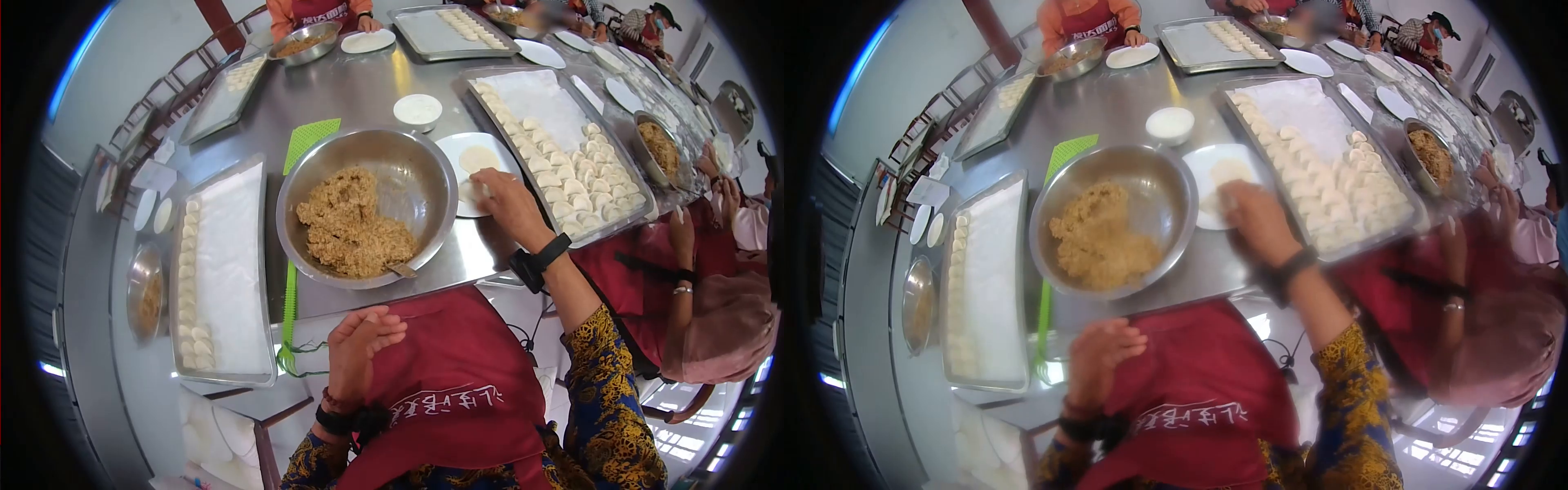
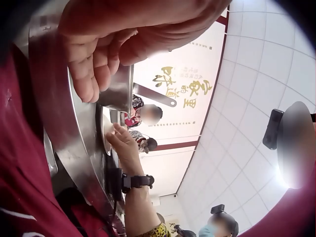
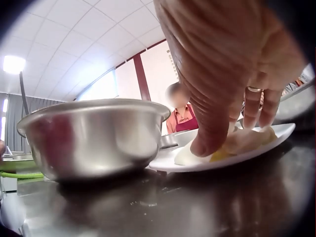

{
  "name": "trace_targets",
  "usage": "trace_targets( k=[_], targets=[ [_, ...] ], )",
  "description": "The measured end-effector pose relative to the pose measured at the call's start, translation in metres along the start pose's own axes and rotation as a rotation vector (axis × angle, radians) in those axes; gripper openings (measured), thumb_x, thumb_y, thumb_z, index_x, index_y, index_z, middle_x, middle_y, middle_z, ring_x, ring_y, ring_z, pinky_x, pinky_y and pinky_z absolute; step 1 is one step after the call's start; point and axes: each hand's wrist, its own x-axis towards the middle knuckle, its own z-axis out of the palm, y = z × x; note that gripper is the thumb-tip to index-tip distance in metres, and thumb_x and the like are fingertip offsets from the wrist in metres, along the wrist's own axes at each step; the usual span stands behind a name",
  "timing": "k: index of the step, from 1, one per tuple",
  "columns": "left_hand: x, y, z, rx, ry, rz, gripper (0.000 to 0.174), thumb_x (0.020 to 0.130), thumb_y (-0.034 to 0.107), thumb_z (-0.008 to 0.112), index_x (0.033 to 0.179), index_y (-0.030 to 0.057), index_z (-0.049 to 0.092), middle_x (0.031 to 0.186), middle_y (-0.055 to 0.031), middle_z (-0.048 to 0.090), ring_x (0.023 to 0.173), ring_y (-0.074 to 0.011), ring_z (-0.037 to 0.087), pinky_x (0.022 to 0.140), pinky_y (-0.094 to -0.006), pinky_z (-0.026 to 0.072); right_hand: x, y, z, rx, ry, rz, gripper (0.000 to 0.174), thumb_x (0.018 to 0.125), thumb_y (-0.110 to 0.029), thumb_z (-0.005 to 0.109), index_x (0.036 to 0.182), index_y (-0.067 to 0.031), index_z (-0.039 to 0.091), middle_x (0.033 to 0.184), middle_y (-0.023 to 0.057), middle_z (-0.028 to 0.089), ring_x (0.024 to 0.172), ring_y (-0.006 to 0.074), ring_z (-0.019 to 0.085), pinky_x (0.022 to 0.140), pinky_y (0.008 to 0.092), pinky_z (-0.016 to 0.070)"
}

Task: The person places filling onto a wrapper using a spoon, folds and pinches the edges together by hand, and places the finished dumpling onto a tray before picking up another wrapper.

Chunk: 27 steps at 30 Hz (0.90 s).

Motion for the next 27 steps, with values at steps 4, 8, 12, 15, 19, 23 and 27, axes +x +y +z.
trace_targets(
  k=[4,8,12,15,19,23,27],
  targets=[
    [0.001,0.006,0.006,-0.002,0.003,-0.077,0.024,0.101,0.011,0.053,0.113,-0.0084,0.061,0.1,-0.018,0.069,0.094,-0.0283,0.07,0.086,-0.0383,0.0586,0.001,-0.006,0.002,-0.069,-0.044,0.098,0.029,0.085,-0.011,0.068,0.113,-0.0087,0.066,0.107,0.0128,0.07,0.101,0.0334,0.064,0.087,0.0427,0.0504],
    [0.005,0.006,0.008,0.025,-0.06,-0.065,0.029,0.102,0.013,0.051,0.116,-0.0108,0.058,0.103,-0.0223,0.068,0.096,-0.0322,0.07,0.087,-0.0407,0.0593,0.004,0.002,0.007,-0.119,0.06,0.039,0.018,0.092,-0.018,0.058,0.104,-0.0099,0.069,0.085,0.0165,0.067,0.084,0.0383,0.063,0.076,0.0491,0.0484],
    [0.008,0.01,0.012,0.089,-0.095,-0.109,0.034,0.103,0.016,0.048,0.119,-0.0136,0.055,0.104,-0.0257,0.067,0.098,-0.0357,0.07,0.088,-0.043,0.0596,0.02,0.001,0.003,-0.146,-0.014,0.195,0.017,0.093,-0.022,0.06,0.101,-0.0112,0.071,0.083,0.0172,0.068,0.079,0.0383,0.064,0.072,0.0488,0.049],
    [0.008,0.012,0.015,0.071,-0.103,-0.158,0.034,0.103,0.016,0.049,0.119,-0.0137,0.055,0.105,-0.0259,0.067,0.098,-0.0357,0.07,0.088,-0.0424,0.0592,0.026,0.005,0.005,0.08,0.157,0.271,0.015,0.091,-0.022,0.063,0.097,-0.0123,0.072,0.083,0.0172,0.067,0.078,0.0369,0.064,0.071,0.0451,0.0513],
    [0.012,0.006,0.019,0.041,-0.097,-0.221,0.034,0.103,0.015,0.05,0.118,-0.0137,0.055,0.106,-0.0256,0.067,0.099,-0.036,0.07,0.089,-0.0425,0.0588,0.024,0.015,-0.004,0.596,0.171,0.42,0.031,0.099,-0.032,0.061,0.103,-0.002,0.068,0.094,0.0098,0.072,0.083,0.0214,0.069,0.076,0.0345,0.0544],
    [0.015,0.001,0.023,0.005,-0.14,-0.274,0.032,0.102,0.015,0.051,0.117,-0.0129,0.056,0.105,-0.0247,0.066,0.1,-0.0359,0.069,0.09,-0.0439,0.0575,0.023,0.012,-0.011,1.448,0.142,0.701,0.047,0.102,-0.035,0.058,0.128,0.0031,0.054,0.118,0.0117,0.065,0.101,0.0233,0.066,0.085,0.039,0.0559],
    [0.018,-0.002,0.026,0.009,-0.166,-0.283,0.032,0.103,0.016,0.051,0.117,-0.0114,0.057,0.106,-0.0239,0.066,0.101,-0.0354,0.068,0.091,-0.045,0.0564,0.022,-0.004,-0.015,1.601,0.192,0.69,0.043,0.102,-0.032,0.057,0.128,0.0016,0.053,0.12,0.0122,0.064,0.104,0.0235,0.065,0.09,0.0379,0.0558]
  ],
)
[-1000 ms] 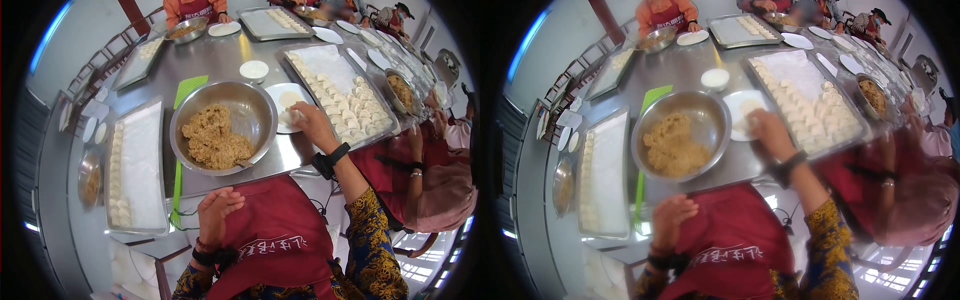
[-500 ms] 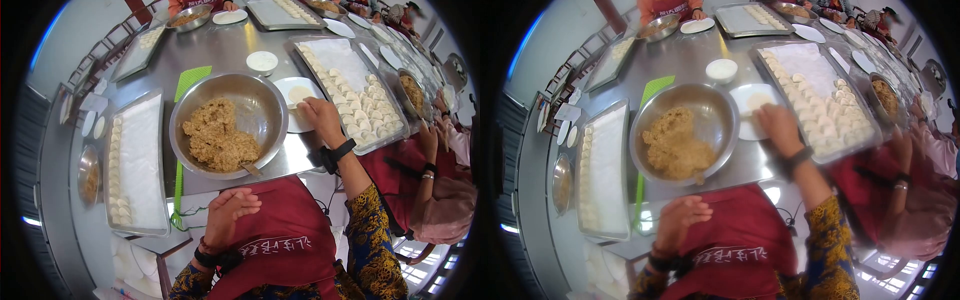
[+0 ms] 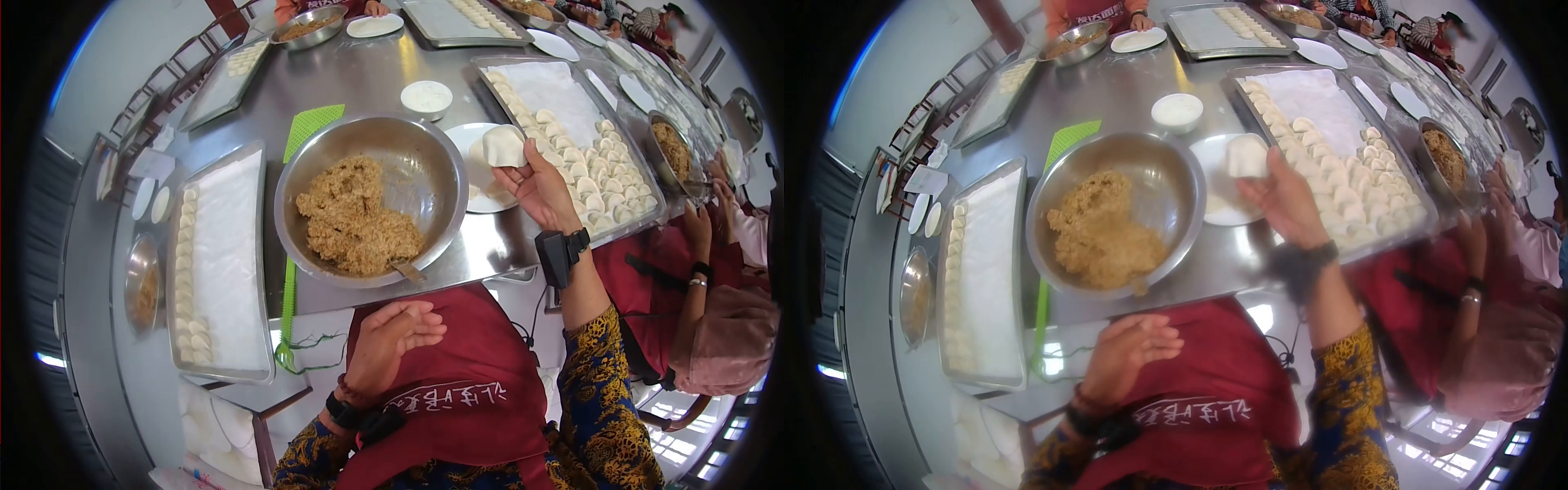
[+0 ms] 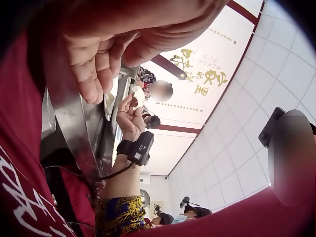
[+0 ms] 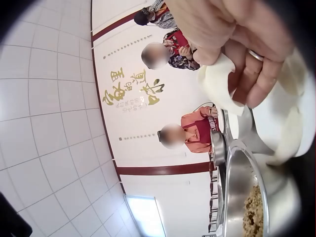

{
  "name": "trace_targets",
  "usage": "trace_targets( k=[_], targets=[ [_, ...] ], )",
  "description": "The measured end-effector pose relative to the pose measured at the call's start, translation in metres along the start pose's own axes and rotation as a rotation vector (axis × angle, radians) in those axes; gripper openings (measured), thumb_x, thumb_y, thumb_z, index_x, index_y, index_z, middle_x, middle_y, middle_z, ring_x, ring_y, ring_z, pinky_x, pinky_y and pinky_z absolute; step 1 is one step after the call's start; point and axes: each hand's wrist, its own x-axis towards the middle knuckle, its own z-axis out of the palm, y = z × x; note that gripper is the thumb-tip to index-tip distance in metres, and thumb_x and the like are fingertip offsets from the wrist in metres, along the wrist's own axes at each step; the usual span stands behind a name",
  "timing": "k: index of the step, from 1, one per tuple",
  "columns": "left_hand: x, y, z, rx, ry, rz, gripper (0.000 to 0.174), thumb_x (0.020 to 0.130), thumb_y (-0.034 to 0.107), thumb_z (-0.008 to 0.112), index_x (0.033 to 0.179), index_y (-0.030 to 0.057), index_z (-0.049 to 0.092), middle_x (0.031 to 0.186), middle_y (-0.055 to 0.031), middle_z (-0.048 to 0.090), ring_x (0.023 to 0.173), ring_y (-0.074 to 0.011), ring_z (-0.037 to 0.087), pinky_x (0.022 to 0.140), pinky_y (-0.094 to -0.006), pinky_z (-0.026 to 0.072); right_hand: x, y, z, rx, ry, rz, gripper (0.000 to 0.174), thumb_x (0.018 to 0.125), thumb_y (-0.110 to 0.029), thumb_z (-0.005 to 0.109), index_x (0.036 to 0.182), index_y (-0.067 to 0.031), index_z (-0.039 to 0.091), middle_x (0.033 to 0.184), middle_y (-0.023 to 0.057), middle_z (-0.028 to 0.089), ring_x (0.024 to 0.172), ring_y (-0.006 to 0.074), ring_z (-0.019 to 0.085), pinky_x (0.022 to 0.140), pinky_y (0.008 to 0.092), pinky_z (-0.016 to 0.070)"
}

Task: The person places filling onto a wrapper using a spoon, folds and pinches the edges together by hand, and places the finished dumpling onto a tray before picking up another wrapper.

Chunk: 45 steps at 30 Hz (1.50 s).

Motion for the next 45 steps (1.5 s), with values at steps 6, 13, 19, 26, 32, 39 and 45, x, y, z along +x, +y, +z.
trace_targets(
  k=[6,13,19,26,32,39,45],
  targets=[
    [0.0,-0.004,0.004,0.031,-0.084,-0.035,0.036,0.104,0.018,0.05,0.126,-0.0108,0.054,0.118,-0.0254,0.064,0.108,-0.0333,0.066,0.097,-0.0433,0.0532,-0.043,0.012,-0.001,0.017,-0.122,0.083,0.03,0.101,-0.018,0.058,0.123,0.0022,0.058,0.12,0.0111,0.064,0.107,0.0226,0.065,0.094,0.0349,0.0556],
    [0.003,-0.021,0.006,-0.04,-0.333,0.014,0.053,0.105,0.035,0.05,0.143,-0.0018,0.044,0.139,-0.0141,0.054,0.127,-0.0217,0.054,0.109,-0.038,0.0412,-0.152,0.073,0.04,0.091,-0.192,0.405,0.038,0.1,-0.019,0.061,0.13,0.0032,0.054,0.124,0.0147,0.065,0.112,0.0248,0.066,0.096,0.0402,0.057],
    [-0.007,-0.015,-0.002,-0.287,-0.177,0.153,0.046,0.107,0.03,0.048,0.139,-0.0018,0.047,0.13,-0.0092,0.058,0.121,-0.0184,0.055,0.105,-0.0358,0.0429,-0.162,0.091,0.065,0.107,-0.235,0.534,0.03,0.1,-0.011,0.059,0.124,0.0067,0.059,0.119,0.0158,0.067,0.106,0.023,0.068,0.09,0.034,0.0578],
    [-0.026,-0.007,-0.014,-0.181,-0.01,0.215,0.038,0.104,0.018,0.054,0.136,-0.0025,0.053,0.128,-0.0074,0.06,0.12,-0.0155,0.055,0.105,-0.0328,0.0426,-0.162,0.102,0.076,-0.632,-0.333,0.286,0.021,0.098,-0.017,0.066,0.109,0.0006,0.067,0.094,0.0028,0.07,0.082,0.0081,0.065,0.075,0.022,0.0529],
    [-0.032,-0.001,-0.02,-0.131,0.01,0.181,0.039,0.102,0.01,0.053,0.14,-0.0017,0.051,0.126,-0.0069,0.062,0.116,-0.0137,0.058,0.102,-0.0307,0.0469,-0.159,0.104,0.082,-0.743,-0.322,0.256,0.019,0.098,-0.018,0.065,0.104,-0.0004,0.07,0.088,-0.0014,0.069,0.077,0.0034,0.06,0.068,0.0201,0.05],
    [-0.037,0.003,-0.029,0.075,0.044,0.138,0.038,0.101,0.008,0.053,0.138,-0.0017,0.053,0.118,-0.0062,0.066,0.103,-0.0114,0.064,0.092,-0.0257,0.0524,-0.159,0.1,0.09,-0.721,-0.341,0.308,0.018,0.098,-0.017,0.065,0.106,-0.001,0.07,0.089,-0.001,0.069,0.077,0.0039,0.061,0.069,0.0204,0.0501],
    [-0.039,0.007,-0.03,0.038,0.061,0.087,0.033,0.101,0.01,0.054,0.131,-0.0045,0.057,0.116,-0.0102,0.067,0.103,-0.0153,0.066,0.09,-0.0297,0.0559,-0.154,0.108,0.076,-0.759,-0.266,0.25,0.016,0.097,-0.014,0.066,0.104,0.0,0.069,0.092,0.0005,0.07,0.081,0.0043,0.061,0.074,0.0211,0.0496]
  ],
)
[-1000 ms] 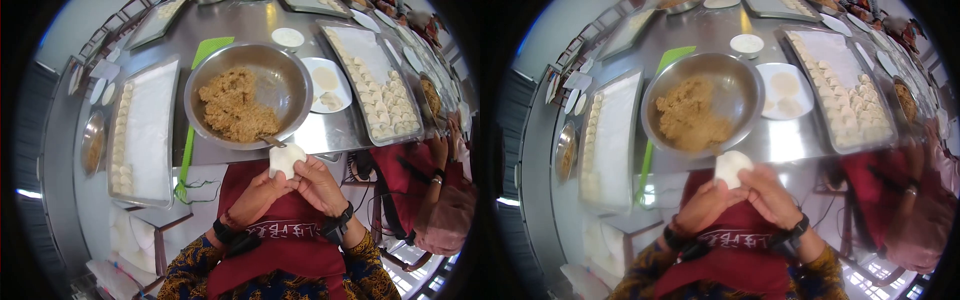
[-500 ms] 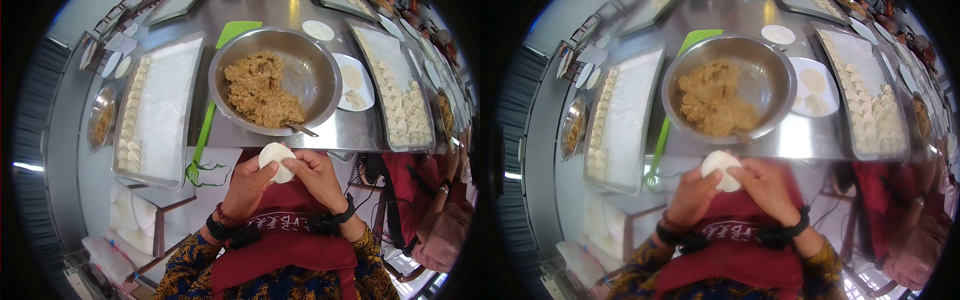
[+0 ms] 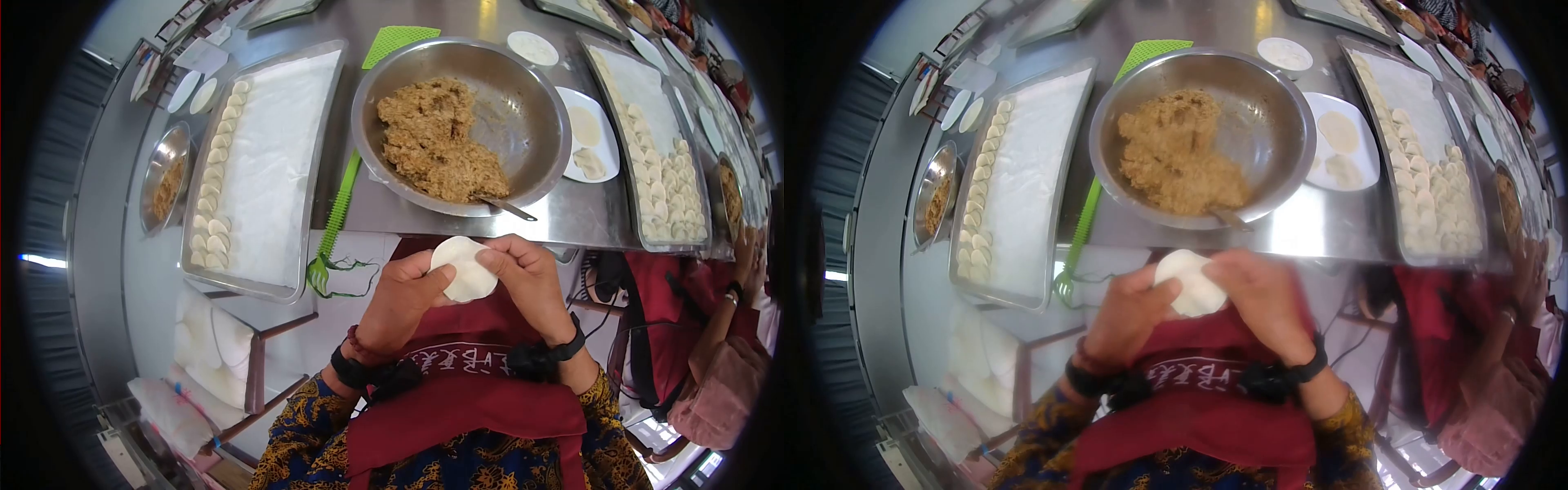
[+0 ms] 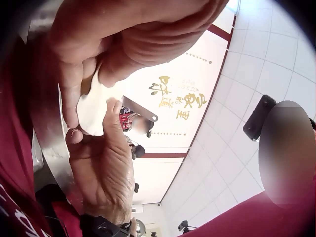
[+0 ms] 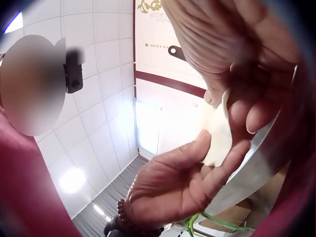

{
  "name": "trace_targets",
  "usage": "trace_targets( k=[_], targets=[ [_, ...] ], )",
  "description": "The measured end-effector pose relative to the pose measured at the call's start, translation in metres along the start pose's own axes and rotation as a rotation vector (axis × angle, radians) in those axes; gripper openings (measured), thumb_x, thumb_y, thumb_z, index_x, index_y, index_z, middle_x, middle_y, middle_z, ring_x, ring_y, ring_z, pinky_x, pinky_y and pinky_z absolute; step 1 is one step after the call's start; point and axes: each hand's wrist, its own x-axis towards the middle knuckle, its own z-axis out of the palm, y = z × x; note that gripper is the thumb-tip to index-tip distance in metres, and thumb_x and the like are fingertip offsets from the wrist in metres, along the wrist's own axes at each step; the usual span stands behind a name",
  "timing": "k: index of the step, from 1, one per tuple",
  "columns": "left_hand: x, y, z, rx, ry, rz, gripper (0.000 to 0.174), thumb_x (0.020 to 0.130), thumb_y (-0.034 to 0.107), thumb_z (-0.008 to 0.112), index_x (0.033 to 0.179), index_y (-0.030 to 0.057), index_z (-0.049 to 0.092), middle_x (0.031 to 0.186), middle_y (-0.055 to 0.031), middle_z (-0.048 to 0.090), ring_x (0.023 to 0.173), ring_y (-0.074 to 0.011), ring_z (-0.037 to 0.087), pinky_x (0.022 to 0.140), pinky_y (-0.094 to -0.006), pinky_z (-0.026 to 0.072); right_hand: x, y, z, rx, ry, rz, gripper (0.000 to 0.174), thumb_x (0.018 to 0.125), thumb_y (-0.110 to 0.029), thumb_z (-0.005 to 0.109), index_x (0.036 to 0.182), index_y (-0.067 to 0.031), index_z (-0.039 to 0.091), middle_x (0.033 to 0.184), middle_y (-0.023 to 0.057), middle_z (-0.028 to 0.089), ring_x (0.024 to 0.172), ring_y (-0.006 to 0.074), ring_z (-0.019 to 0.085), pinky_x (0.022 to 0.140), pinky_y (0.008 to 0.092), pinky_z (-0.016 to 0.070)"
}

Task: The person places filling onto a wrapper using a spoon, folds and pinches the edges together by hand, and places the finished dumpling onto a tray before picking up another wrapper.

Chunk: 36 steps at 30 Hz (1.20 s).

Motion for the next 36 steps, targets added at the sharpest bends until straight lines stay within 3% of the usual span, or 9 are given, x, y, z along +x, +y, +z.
trace_targets(
  k=[7,11,20,26,28,29,30,32,36],
  targets=[
    [0.001,-0.006,-0.005,-0.159,-0.032,0.018,0.034,0.101,0.01,0.054,0.131,-0.0055,0.055,0.121,-0.0128,0.066,0.108,-0.02,0.066,0.091,-0.0339,0.0576,0.001,-0.002,0.0,0.066,0.01,0.032,0.015,0.096,-0.014,0.067,0.103,-0.0005,0.069,0.093,0.0005,0.07,0.083,0.0046,0.061,0.074,0.021,0.0497],
    [0.003,-0.016,-0.001,-0.064,-0.023,0.095,0.035,0.1,0.008,0.055,0.133,-0.0051,0.054,0.124,-0.013,0.064,0.111,-0.0205,0.065,0.093,-0.0348,0.0573,0.001,-0.007,0.014,0.168,0.036,0.022,0.016,0.096,-0.014,0.068,0.105,-0.0003,0.068,0.094,0.0007,0.07,0.083,0.0047,0.061,0.074,0.0206,0.0497],
    [-0.003,-0.008,-0.011,-0.084,-0.068,-0.004,0.039,0.1,0.005,0.054,0.137,-0.0057,0.05,0.128,-0.0128,0.062,0.116,-0.0199,0.062,0.102,-0.0345,0.0518,-0.002,-0.01,0.014,0.095,0.029,0.002,0.014,0.095,-0.011,0.068,0.104,0.0008,0.069,0.091,0.0018,0.071,0.078,0.0051,0.062,0.07,0.02,0.0508],
    [0.003,-0.005,-0.004,-0.442,-0.047,0.129,0.04,0.103,0.009,0.05,0.139,-0.0078,0.046,0.131,-0.0151,0.059,0.122,-0.0243,0.058,0.108,-0.0406,0.0458,-0.007,-0.031,0.007,-0.084,0.087,-0.046,0.009,0.089,-0.006,0.072,0.095,0.0007,0.07,0.083,0.0033,0.07,0.074,0.0058,0.062,0.069,0.0207,0.0507],
    [0.0,0.001,-0.01,-0.454,0.008,0.11,0.038,0.104,0.009,0.047,0.137,-0.0091,0.046,0.13,-0.0177,0.059,0.121,-0.0281,0.059,0.108,-0.0416,0.0458,-0.006,-0.03,-0.01,-0.471,0.405,-0.461,0.018,0.082,-0.016,0.078,0.095,-0.0037,0.072,0.083,0.0084,0.072,0.069,0.0167,0.066,0.063,0.0287,0.0512],
    [0.001,0.004,-0.015,-0.418,-0.028,0.103,0.038,0.104,0.01,0.046,0.135,-0.0116,0.046,0.129,-0.0198,0.059,0.121,-0.0306,0.059,0.107,-0.043,0.0461,-0.004,-0.039,-0.015,-0.676,0.47,-0.585,0.021,0.078,-0.018,0.08,0.091,-0.0054,0.071,0.087,0.0094,0.07,0.075,0.0259,0.065,0.069,0.0341,0.0505],
    [0.002,0.005,-0.016,-0.419,-0.029,0.106,0.038,0.104,0.01,0.046,0.135,-0.0116,0.046,0.129,-0.0198,0.059,0.121,-0.0306,0.059,0.107,-0.043,0.0461,0.004,-0.047,-0.015,-0.677,0.469,-0.587,0.021,0.078,-0.018,0.08,0.091,-0.0054,0.071,0.087,0.0094,0.07,0.075,0.0259,0.065,0.069,0.0341,0.0505],
    [0.004,0.006,-0.017,-0.454,-0.038,0.079,0.039,0.104,0.012,0.045,0.133,-0.0132,0.046,0.129,-0.0212,0.059,0.122,-0.0319,0.059,0.108,-0.0445,0.0452,0.02,-0.06,-0.015,-0.88,0.38,-0.855,0.021,0.076,-0.019,0.081,0.09,-0.0074,0.07,0.09,0.0076,0.069,0.084,0.0303,0.062,0.076,0.0381,0.0487],
    [0.007,0.008,-0.02,-0.502,-0.011,0.067,0.039,0.105,0.015,0.045,0.132,-0.0137,0.046,0.128,-0.0218,0.059,0.122,-0.034,0.058,0.109,-0.0454,0.0441,0.038,-0.06,-0.016,-0.956,0.217,-0.855,0.018,0.078,-0.019,0.078,0.089,-0.0074,0.07,0.092,0.0079,0.07,0.089,0.0316,0.062,0.081,0.0417,0.0484]
  ],
)
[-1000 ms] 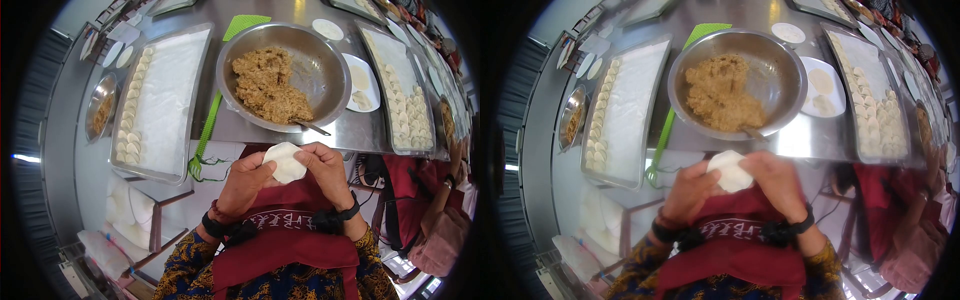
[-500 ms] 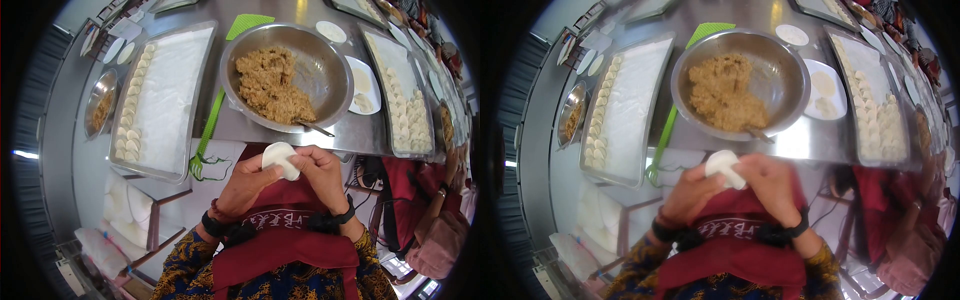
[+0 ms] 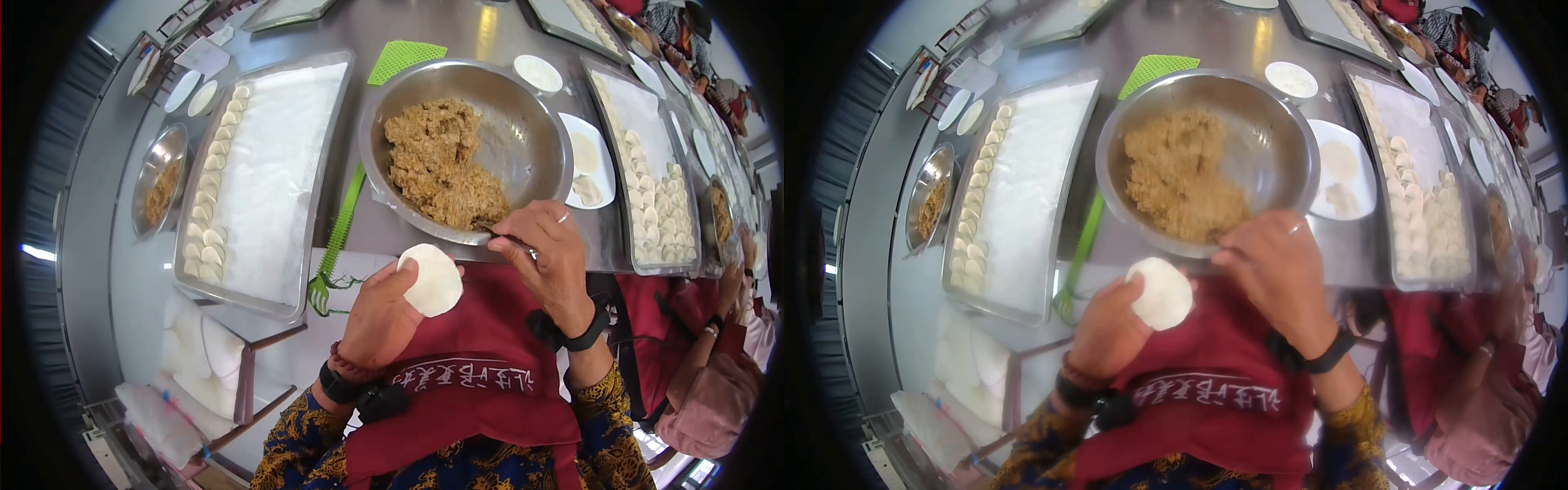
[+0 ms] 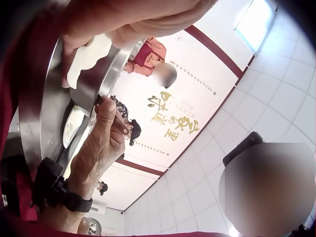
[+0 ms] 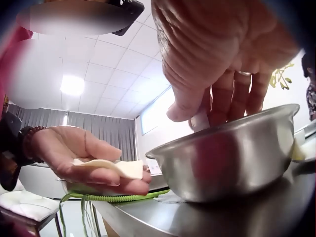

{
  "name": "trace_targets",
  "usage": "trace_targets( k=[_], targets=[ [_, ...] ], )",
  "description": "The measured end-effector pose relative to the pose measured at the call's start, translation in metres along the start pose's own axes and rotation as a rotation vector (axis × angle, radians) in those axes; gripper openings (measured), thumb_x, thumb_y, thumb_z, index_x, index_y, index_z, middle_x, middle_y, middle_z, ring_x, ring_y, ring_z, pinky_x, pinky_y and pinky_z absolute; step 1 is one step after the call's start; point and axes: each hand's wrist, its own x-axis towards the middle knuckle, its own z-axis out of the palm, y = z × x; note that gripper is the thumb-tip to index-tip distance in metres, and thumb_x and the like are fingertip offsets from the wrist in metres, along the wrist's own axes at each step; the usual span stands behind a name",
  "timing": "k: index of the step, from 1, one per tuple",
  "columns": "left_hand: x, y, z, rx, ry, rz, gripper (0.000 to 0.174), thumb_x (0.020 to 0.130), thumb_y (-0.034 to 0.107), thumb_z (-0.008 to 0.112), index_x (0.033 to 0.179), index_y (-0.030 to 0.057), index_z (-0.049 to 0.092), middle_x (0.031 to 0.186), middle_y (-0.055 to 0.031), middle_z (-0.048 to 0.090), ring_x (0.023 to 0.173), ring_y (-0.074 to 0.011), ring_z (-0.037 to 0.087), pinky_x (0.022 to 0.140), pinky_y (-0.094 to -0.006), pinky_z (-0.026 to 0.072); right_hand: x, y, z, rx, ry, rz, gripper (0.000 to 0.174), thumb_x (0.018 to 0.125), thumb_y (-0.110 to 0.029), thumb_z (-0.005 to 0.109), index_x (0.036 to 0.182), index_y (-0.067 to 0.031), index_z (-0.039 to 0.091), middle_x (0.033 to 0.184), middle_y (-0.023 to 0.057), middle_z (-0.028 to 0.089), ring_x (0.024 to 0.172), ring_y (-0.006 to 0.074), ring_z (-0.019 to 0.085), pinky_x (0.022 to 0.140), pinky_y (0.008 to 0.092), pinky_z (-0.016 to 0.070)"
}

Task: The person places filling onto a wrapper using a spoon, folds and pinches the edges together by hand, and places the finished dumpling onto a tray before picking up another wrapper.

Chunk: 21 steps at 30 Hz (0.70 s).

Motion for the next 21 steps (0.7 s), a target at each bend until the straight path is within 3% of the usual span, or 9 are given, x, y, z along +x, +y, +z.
trace_targets(
  k=[4,6,7,12,15,21],
  targets=[
    [0.001,0.001,-0.01,-0.012,0.022,0.012,0.04,0.105,0.016,0.044,0.132,-0.0133,0.045,0.127,-0.024,0.058,0.123,-0.0359,0.057,0.109,-0.046,0.0436,0.009,0.012,-0.014,-0.014,-0.018,-0.065,0.014,0.08,-0.017,0.078,0.086,-0.0064,0.072,0.088,0.0088,0.071,0.086,0.0275,0.065,0.078,0.0382,0.0505],
    [0.002,0.002,-0.011,-0.012,0.033,0.027,0.04,0.105,0.016,0.044,0.133,-0.0132,0.044,0.127,-0.0247,0.058,0.123,-0.0362,0.057,0.109,-0.0462,0.0438,0.013,0.017,-0.03,0.329,0.096,0.236,0.012,0.083,-0.015,0.076,0.09,-0.0047,0.075,0.086,0.0094,0.073,0.08,0.022,0.067,0.074,0.0321,0.0521],
    [0.002,0.002,-0.011,-0.012,0.047,0.035,0.04,0.105,0.016,0.044,0.132,-0.0129,0.045,0.127,-0.0254,0.058,0.123,-0.0364,0.057,0.109,-0.0463,0.0438,0.018,0.014,-0.042,0.355,0.008,0.453,0.014,0.091,-0.008,0.068,0.097,0.0025,0.074,0.097,0.0065,0.073,0.09,0.014,0.063,0.081,0.0263,0.0478],
    [0.006,0.002,-0.005,0.014,0.078,0.045,0.042,0.103,0.015,0.04,0.134,-0.0135,0.041,0.13,-0.0296,0.056,0.123,-0.0411,0.057,0.108,-0.0503,0.0438,0.043,0.055,-0.01,0.346,0.124,0.469,0.018,0.094,-0.013,0.068,0.103,0.0014,0.075,0.101,0.0059,0.073,0.09,0.0091,0.062,0.079,0.0234,0.0474],
    [0.007,0.001,-0.002,-0.024,0.054,0.045,0.043,0.104,0.017,0.04,0.134,-0.0131,0.041,0.131,-0.0294,0.055,0.122,-0.0403,0.057,0.108,-0.0507,0.0439,0.053,0.069,0.009,0.388,0.006,0.477,0.017,0.094,-0.013,0.068,0.102,-0.0004,0.076,0.098,0.0052,0.074,0.084,0.0089,0.062,0.078,0.0233,0.0486],
    [0.007,0.006,0.004,-0.102,0.002,0.071,0.042,0.106,0.019,0.043,0.136,-0.0107,0.043,0.132,-0.0243,0.057,0.125,-0.034,0.057,0.109,-0.046,0.0435,0.047,0.07,0.016,0.492,0.026,0.439,0.02,0.094,-0.017,0.069,0.1,0.0007,0.076,0.098,0.0061,0.074,0.085,0.011,0.064,0.077,0.0237,0.0495]
  ],
)
